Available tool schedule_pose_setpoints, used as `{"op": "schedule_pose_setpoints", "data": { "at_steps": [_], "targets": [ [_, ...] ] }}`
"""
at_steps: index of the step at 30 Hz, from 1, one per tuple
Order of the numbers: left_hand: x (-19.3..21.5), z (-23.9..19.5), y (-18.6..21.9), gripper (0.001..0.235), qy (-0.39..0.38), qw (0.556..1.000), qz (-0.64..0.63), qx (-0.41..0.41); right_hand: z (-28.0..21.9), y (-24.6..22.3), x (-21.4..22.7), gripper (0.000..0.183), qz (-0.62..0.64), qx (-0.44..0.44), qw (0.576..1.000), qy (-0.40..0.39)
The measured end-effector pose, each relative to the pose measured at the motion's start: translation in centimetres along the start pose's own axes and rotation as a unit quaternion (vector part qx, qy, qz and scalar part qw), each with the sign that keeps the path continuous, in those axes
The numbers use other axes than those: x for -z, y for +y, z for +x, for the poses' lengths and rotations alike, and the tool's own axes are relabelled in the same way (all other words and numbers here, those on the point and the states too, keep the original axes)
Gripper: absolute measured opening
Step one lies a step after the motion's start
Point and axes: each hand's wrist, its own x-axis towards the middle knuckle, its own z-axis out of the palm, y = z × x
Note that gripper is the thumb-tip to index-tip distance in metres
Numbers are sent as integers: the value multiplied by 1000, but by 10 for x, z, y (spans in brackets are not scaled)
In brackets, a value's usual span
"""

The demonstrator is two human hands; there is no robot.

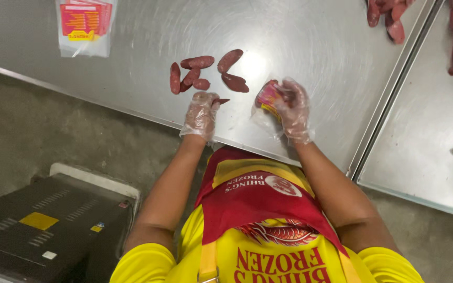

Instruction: The person places several pieces of raw meat into a plastic bag, seals it, and sets it aside. This process is repeated multiple times with new bags and meat pieces on a stainless steel table.

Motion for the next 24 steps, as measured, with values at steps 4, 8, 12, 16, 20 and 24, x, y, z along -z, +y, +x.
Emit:
{"op": "schedule_pose_setpoints", "data": {
  "at_steps": [4, 8, 12, 16, 20, 24],
  "targets": [
    [5, -15, 9, 20, -45, 995, -45, 81, -37, -28, 0, 74, -399, 217, 890, -47],
    [0, -50, 42, 21, -118, 881, -258, 378, -47, -17, 8, 58, -570, 201, 796, -37],
    [-38, -75, 65, 21, -147, 805, -365, 444, -49, -5, 22, 43, -576, 213, 788, -52],
    [-101, -70, 87, 18, -33, 776, -434, 456, -47, -6, 25, 38, -552, 233, 796, -89],
    [-149, -36, 91, 22, 7, 712, -570, 411, -45, -13, 30, 37, -545, 307, 773, -108],
    [-120, -29, 88, 28, -91, 653, -633, 405, -45, -18, 30, 32, -560, 290, 770, -97]
  ]
}}
